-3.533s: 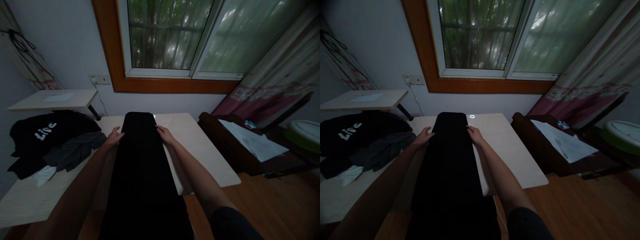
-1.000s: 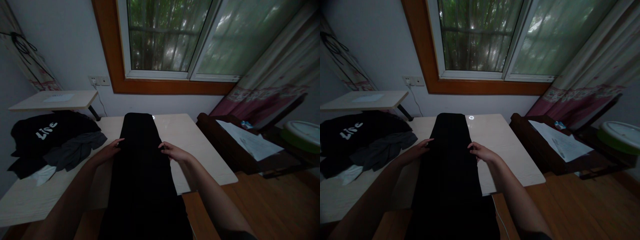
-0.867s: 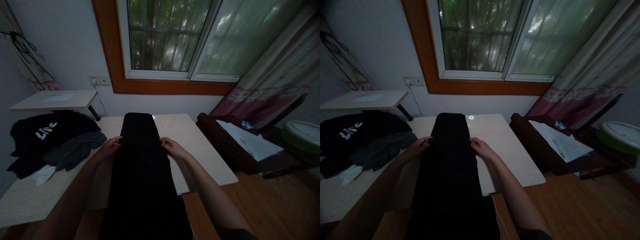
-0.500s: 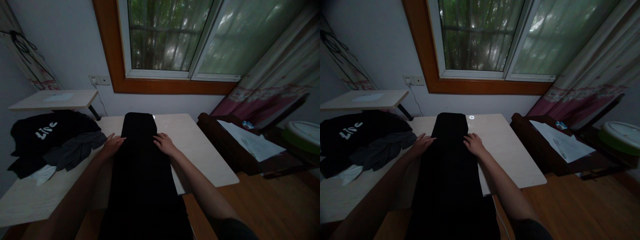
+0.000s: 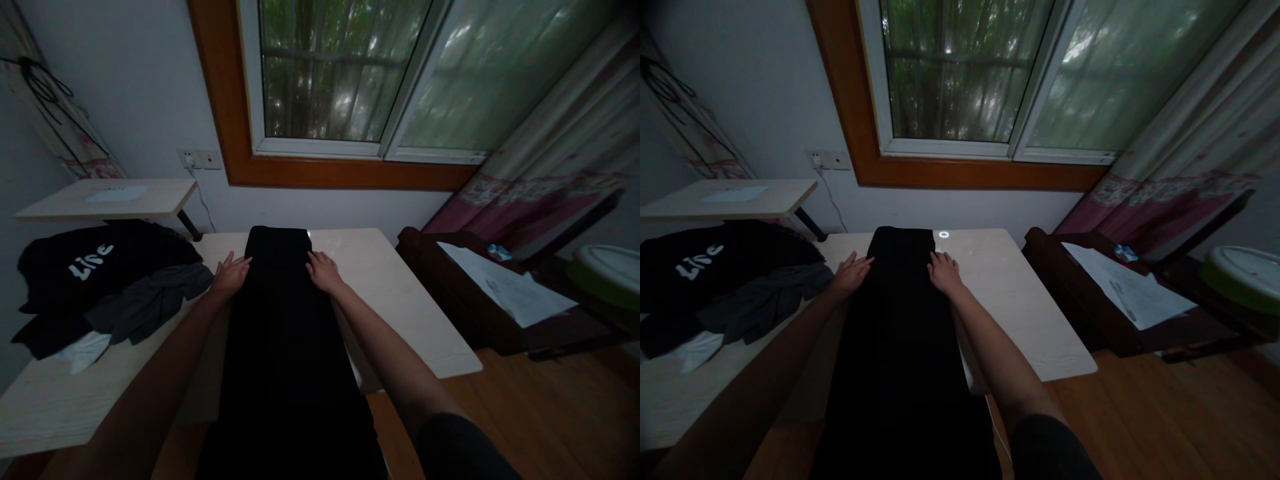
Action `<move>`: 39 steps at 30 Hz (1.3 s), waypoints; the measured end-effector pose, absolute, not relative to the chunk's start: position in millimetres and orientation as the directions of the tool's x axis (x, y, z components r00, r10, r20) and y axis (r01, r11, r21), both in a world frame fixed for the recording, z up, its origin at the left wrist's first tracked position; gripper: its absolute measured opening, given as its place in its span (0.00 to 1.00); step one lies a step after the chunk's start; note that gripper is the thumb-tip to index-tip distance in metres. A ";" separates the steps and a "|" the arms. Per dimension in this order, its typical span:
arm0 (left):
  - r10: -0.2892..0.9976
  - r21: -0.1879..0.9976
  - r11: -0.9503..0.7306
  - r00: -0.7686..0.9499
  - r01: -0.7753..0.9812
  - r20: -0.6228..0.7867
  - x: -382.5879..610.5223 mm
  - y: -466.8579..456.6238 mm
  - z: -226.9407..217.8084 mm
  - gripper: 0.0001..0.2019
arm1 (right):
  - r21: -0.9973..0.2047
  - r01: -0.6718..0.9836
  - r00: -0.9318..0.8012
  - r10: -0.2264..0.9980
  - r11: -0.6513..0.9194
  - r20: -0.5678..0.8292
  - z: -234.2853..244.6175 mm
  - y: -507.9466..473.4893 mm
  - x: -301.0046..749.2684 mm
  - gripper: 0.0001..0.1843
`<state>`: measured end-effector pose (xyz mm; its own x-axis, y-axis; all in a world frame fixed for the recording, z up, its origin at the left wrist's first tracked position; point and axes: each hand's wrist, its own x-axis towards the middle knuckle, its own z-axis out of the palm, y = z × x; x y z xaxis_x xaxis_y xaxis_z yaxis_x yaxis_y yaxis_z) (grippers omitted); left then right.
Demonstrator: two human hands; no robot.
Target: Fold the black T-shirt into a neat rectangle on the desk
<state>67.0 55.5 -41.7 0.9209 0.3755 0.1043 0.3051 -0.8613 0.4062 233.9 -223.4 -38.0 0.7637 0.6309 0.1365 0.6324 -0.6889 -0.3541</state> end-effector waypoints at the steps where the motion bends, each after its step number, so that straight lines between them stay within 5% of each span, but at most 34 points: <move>1: 0.387 0.386 -0.866 0.914 0.317 0.118 70.5 56.0 -42.7 0.27 | -0.336 0.613 0.783 0.606 -0.715 0.139 -37.7 -221.8 235.9 0.28; 10: 0.556 0.248 -0.822 0.815 0.512 0.164 82.0 50.6 -40.1 0.29 | -0.168 0.498 0.848 0.437 -0.851 0.299 -39.7 -222.9 237.7 0.29; 14: 0.412 0.146 -0.911 0.840 0.386 0.352 83.8 24.9 -29.3 0.28 | -0.156 0.642 0.747 0.568 -0.750 0.345 -33.0 -212.9 228.1 0.31; 18: 0.225 0.065 -0.974 0.906 0.216 0.358 92.1 -8.6 -29.8 0.27 | -0.180 0.777 0.623 0.698 -0.603 0.353 -31.3 -192.2 207.7 0.28; 39: 0.411 0.132 -0.911 0.889 0.391 0.202 41.0 31.1 -53.4 0.29 | -0.202 0.696 0.718 0.660 -0.689 0.221 -50.4 -241.2 210.2 0.27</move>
<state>41.0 31.1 -53.4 0.8891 0.4106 0.2022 0.3907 -0.9110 0.1322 210.2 -241.2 -50.4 0.7181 0.6599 0.2209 0.6957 -0.6893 -0.2024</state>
